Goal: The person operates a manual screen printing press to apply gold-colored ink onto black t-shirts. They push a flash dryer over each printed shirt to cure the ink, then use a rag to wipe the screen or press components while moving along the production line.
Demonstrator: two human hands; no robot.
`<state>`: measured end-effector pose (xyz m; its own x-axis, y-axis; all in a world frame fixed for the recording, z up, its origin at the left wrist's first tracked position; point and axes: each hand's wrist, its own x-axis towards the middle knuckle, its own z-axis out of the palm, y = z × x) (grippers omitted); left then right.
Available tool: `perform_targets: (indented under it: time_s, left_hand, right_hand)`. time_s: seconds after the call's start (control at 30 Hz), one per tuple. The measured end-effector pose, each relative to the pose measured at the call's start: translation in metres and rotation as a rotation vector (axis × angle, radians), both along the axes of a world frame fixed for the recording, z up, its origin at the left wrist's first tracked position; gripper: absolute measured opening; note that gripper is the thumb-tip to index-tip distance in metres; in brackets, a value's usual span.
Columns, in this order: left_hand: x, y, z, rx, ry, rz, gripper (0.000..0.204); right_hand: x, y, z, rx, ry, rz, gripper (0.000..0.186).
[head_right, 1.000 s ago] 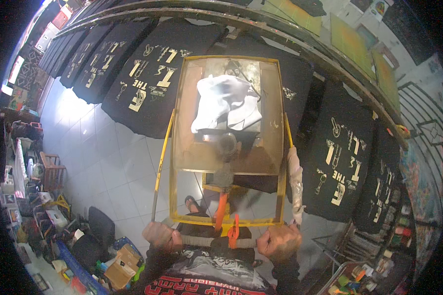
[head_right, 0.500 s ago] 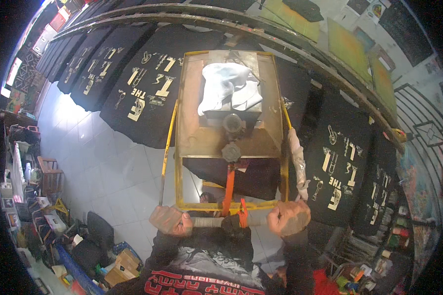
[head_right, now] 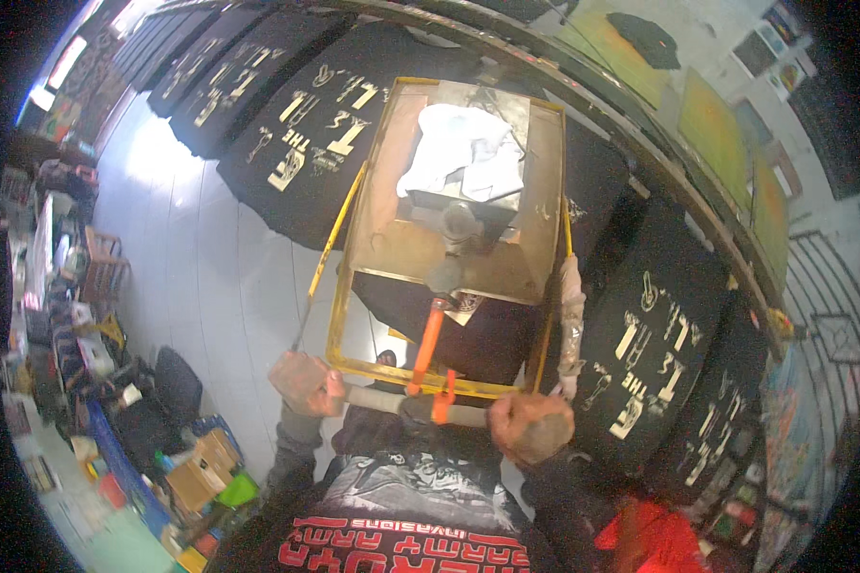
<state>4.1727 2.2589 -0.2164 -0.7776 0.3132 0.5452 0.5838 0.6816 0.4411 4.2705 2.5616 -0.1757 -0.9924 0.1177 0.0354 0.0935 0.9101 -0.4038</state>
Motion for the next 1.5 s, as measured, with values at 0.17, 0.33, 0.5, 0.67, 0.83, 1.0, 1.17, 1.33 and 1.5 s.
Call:
perform_targets:
  time_s: [0.17,0.33,0.5,0.67,0.83,1.0,1.17,1.33,1.5]
  left_hand:
    - [0.020,0.003,0.010,-0.039,-0.122,0.104,0.032]
    - [0.053,0.018,0.016,-0.087,-0.147,0.190,0.032]
    - [0.091,0.025,0.007,-0.051,-0.134,0.220,0.029]
    - [0.111,0.036,0.010,-0.052,-0.140,0.231,0.025]
    - [0.141,0.052,0.008,-0.027,-0.148,0.250,0.023]
    - [0.185,0.066,0.005,0.000,-0.149,0.304,0.023]
    - [0.212,0.083,0.017,0.026,-0.145,0.342,0.015]
    - [0.250,0.096,0.014,0.010,-0.141,0.415,0.013]
    - [0.275,0.112,0.017,-0.031,-0.166,0.504,0.021]
  right_hand:
    - [0.013,0.013,-0.003,-0.020,-0.045,0.231,0.038]
    - [0.021,0.030,0.008,0.001,-0.119,0.268,0.042]
    - [0.048,0.040,0.005,-0.010,-0.090,0.266,0.044]
    - [0.072,0.056,-0.005,0.118,0.009,0.367,0.040]
    - [0.093,0.079,-0.020,0.196,0.085,0.465,0.034]
    - [0.115,0.090,-0.006,0.175,0.114,0.501,0.033]
    - [0.129,0.105,0.007,0.100,-0.005,0.491,0.032]
    - [0.154,0.128,-0.020,0.135,0.022,0.575,0.043]
    - [0.158,0.133,-0.013,0.048,0.041,0.507,0.041]
